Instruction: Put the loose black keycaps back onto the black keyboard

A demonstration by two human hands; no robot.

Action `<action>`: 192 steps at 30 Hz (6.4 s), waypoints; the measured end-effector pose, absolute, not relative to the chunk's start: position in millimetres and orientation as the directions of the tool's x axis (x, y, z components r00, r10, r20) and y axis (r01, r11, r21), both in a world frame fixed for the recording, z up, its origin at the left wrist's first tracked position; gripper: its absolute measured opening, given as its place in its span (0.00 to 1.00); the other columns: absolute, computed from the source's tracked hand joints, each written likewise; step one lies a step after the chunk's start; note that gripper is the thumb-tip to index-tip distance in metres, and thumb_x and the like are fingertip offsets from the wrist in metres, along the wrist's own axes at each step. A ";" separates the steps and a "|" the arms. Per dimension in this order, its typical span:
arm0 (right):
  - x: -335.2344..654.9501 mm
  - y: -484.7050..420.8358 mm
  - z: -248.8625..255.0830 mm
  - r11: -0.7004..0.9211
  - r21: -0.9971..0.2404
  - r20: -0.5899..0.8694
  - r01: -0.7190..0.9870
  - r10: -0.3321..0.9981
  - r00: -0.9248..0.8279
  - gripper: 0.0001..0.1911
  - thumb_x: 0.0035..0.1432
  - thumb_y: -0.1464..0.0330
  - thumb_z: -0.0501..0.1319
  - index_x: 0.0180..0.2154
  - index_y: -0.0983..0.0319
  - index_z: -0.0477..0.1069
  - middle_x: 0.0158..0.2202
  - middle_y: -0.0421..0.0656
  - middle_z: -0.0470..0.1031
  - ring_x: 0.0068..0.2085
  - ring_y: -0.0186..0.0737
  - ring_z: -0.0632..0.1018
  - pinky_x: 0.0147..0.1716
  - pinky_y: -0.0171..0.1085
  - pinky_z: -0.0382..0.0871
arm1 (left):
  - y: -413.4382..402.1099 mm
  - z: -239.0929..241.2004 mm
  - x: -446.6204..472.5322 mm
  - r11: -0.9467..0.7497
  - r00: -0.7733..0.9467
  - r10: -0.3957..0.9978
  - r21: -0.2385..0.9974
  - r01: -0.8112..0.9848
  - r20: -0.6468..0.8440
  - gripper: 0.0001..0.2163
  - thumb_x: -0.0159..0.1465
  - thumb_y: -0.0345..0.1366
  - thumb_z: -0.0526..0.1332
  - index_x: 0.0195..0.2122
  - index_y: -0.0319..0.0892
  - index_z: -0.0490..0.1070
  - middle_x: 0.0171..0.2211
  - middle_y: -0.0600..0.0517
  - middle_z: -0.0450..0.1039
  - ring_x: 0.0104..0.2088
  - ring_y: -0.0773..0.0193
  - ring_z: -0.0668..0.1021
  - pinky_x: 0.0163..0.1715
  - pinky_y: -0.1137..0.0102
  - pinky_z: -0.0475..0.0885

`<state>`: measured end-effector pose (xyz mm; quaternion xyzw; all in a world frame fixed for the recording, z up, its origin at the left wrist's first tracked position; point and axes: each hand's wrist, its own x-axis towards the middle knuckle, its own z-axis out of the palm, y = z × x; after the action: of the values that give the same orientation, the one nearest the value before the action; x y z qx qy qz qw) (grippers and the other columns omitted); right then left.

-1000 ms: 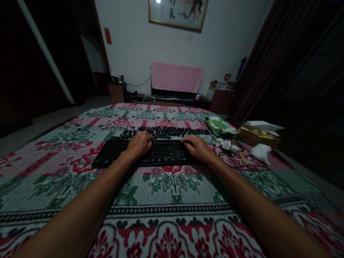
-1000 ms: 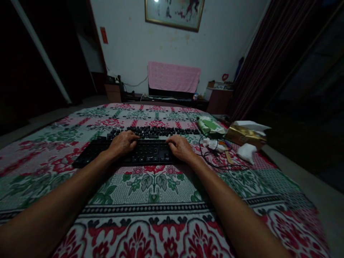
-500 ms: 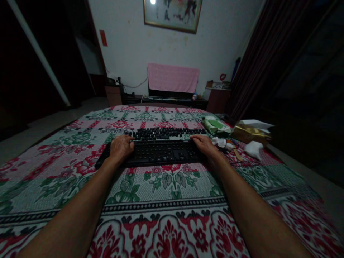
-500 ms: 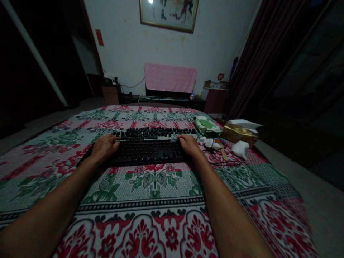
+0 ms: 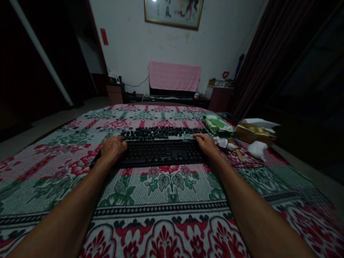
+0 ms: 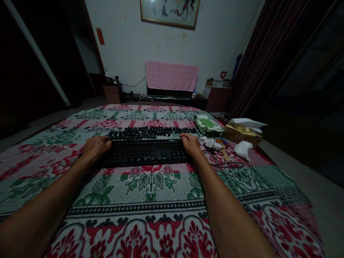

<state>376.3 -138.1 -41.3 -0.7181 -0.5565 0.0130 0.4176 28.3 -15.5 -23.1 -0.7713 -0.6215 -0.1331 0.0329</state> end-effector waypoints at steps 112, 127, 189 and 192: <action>294.0 -41.6 -11.6 0.082 -0.025 0.248 0.996 0.966 -0.073 0.12 0.46 0.66 0.54 0.35 0.57 0.72 0.31 0.41 0.74 0.34 0.37 0.73 0.31 0.31 0.61 | -18.6 -25.7 95.6 -0.629 0.605 0.777 0.262 0.732 0.176 0.15 0.54 0.45 0.50 0.39 0.50 0.70 0.40 0.52 0.71 0.41 0.59 0.72 0.39 0.68 0.64; 294.1 -33.5 -21.7 0.060 -0.080 0.206 0.995 0.978 -0.042 0.11 0.43 0.69 0.55 0.31 0.59 0.72 0.29 0.41 0.74 0.32 0.36 0.73 0.29 0.29 0.60 | -18.5 -25.1 96.1 -0.624 0.598 0.781 0.273 0.732 0.179 0.15 0.54 0.45 0.51 0.39 0.49 0.70 0.40 0.52 0.71 0.42 0.60 0.71 0.40 0.69 0.63; 310.9 -141.0 -0.6 0.328 -0.477 0.254 0.815 0.940 -0.230 0.16 0.46 0.76 0.53 0.39 0.60 0.68 0.35 0.40 0.70 0.35 0.33 0.70 0.36 0.34 0.62 | -66.3 -8.0 125.8 -0.158 0.704 0.709 0.964 0.214 -0.040 0.09 0.50 0.38 0.56 0.24 0.36 0.69 0.19 0.53 0.69 0.18 0.74 0.68 0.18 0.78 0.60; 311.7 -141.8 1.7 0.336 -0.523 0.254 0.783 0.939 -0.233 0.16 0.47 0.76 0.53 0.39 0.60 0.68 0.36 0.40 0.70 0.37 0.33 0.70 0.37 0.33 0.63 | -64.9 -10.1 126.1 -0.164 0.698 0.715 0.963 0.215 -0.035 0.09 0.50 0.38 0.56 0.24 0.36 0.70 0.19 0.53 0.69 0.18 0.73 0.68 0.18 0.78 0.60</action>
<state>311.7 -141.8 1.7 -0.5578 -0.7717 0.1443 0.2692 126.1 -64.9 -10.1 -0.7297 -0.3187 -0.2221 -0.5627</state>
